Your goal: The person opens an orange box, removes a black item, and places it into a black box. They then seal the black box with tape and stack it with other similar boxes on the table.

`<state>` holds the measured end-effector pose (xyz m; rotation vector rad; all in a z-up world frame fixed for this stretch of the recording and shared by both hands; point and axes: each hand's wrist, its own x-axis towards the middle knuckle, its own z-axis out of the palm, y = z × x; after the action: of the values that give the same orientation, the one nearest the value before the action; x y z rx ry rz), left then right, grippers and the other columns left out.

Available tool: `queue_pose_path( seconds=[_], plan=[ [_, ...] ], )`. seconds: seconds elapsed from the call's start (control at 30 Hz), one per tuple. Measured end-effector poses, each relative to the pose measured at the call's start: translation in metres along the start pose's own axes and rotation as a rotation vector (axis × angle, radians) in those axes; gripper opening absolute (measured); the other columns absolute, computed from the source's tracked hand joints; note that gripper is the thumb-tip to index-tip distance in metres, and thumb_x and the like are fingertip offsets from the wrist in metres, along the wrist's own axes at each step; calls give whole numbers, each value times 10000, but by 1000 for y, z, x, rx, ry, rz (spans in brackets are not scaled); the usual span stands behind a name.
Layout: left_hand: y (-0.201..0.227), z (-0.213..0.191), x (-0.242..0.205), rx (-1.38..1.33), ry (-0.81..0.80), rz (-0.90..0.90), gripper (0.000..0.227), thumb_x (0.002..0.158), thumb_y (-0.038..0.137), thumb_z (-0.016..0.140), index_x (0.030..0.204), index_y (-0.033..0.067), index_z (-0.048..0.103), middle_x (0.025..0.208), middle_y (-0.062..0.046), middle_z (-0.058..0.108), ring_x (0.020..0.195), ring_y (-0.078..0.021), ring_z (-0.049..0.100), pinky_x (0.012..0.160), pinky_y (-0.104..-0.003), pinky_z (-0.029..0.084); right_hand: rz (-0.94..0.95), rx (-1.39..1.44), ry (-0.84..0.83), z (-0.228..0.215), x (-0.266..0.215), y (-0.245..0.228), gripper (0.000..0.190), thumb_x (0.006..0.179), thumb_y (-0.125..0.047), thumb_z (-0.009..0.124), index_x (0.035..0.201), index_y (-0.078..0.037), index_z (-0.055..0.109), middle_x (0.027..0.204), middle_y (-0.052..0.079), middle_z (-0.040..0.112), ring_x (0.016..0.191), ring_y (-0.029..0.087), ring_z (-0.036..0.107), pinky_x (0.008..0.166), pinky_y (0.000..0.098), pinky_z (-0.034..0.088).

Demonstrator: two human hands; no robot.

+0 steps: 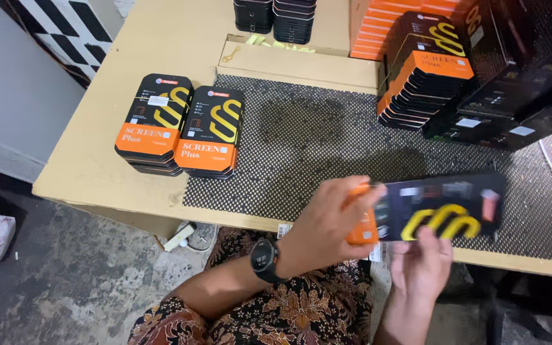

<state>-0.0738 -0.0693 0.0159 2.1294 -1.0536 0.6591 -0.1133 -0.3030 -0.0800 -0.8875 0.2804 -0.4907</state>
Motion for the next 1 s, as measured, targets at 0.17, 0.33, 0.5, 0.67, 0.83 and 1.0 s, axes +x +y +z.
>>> queue_pose_path(
  seconds=[0.17,0.33,0.5,0.67,0.83,1.0],
  plan=[
    [-32,-29,1,-159,-217,-485,1066,690,391,872,1552,165,288,1484,-149,401,1315,-329,351,969,-545,537,-274,-18,211,-8,13,-55,290,976,-216,750,1236,-209,622,1056,-37,731,739,84,673,474,201,510],
    [-85,-54,4,277,-222,-385,974,634,266,875,1475,35,442,1491,-219,396,1346,-407,361,1107,-648,277,-170,-355,153,-50,37,-34,295,961,-97,700,1244,-157,645,1029,-70,660,909,66,670,805,291,591],
    [-74,-57,2,403,-485,-483,978,589,-284,539,1504,35,406,1594,-364,173,1481,-578,-59,1089,-846,-8,-54,-649,-95,35,16,-55,623,927,-72,633,1537,-45,510,1135,18,693,983,83,633,973,245,516],
    [-17,-55,2,-252,-505,-473,821,977,519,469,1605,112,133,1702,-158,119,1538,-352,177,1164,-618,276,164,-867,-452,101,6,-59,696,958,-6,578,1614,-110,369,1020,154,771,865,231,743,680,321,645],
    [2,-22,2,-108,-419,-332,1033,790,621,677,1504,-72,399,1485,-502,263,1285,-669,415,977,-676,458,-117,-1003,-460,85,25,-21,615,903,-51,736,1479,-7,523,898,253,722,579,181,576,493,302,469],
    [8,15,2,155,-358,-332,910,877,593,605,1464,-90,472,1445,-469,389,1245,-656,476,901,-586,551,-220,-1025,-455,85,22,-22,579,884,-45,779,1434,-74,602,1069,232,665,885,241,671,775,362,581]
  ],
)
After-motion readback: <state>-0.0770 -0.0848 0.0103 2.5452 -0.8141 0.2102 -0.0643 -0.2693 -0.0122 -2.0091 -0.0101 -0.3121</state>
